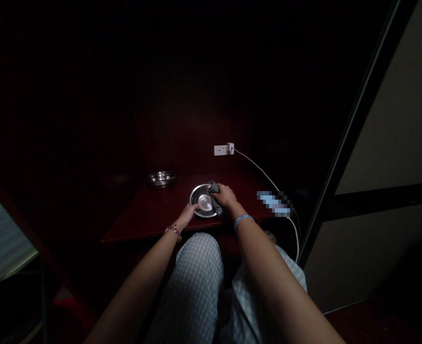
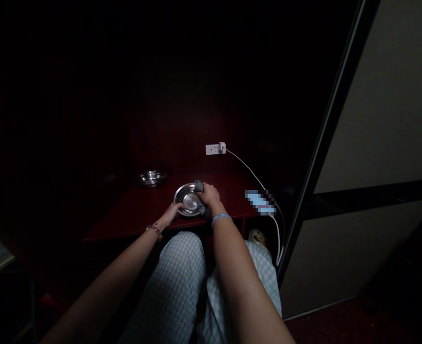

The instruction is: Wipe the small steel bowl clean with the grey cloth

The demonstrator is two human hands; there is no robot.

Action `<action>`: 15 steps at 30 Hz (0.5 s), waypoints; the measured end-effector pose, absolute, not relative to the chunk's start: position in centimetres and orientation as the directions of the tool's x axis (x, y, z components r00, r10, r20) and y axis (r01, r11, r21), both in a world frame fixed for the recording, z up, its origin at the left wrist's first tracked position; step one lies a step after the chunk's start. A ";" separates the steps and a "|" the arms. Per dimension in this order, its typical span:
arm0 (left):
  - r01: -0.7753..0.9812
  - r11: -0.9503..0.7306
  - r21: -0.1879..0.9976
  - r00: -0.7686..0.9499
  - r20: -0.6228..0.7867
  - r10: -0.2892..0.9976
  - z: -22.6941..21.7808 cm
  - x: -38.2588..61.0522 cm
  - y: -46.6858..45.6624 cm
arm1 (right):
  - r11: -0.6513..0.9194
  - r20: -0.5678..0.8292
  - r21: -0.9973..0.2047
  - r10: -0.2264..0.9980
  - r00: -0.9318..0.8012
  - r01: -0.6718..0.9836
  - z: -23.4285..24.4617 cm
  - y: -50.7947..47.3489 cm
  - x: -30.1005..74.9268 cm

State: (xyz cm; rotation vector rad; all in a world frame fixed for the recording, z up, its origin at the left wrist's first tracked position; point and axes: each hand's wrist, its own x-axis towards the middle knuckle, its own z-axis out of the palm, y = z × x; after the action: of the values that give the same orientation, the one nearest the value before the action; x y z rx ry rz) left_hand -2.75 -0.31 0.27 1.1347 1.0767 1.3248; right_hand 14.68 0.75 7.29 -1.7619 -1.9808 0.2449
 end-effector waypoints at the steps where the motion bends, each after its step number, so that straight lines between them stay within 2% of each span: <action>1: -0.149 -0.043 0.988 -0.013 0.042 0.999 0.2 -2.8 -0.3 | 0.158 0.235 -0.440 0.970 -0.057 0.884 7.3 0.7 14.7; 5: -0.133 0.021 0.991 0.010 -0.020 1.000 -0.1 -3.1 0.2 | 0.166 0.253 -0.471 0.966 -0.048 0.867 7.4 0.5 14.5; 15: -0.155 0.044 0.987 -0.041 -0.051 0.998 -1.5 -3.4 1.7 | 0.155 0.272 -0.504 0.962 -0.014 0.850 7.9 0.0 13.6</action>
State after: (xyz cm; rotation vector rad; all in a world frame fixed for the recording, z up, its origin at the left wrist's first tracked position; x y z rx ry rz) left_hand -3.40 1.66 -1.52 1.0392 1.1488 1.2758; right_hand 13.57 -0.04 7.90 -1.7193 -1.8877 0.2664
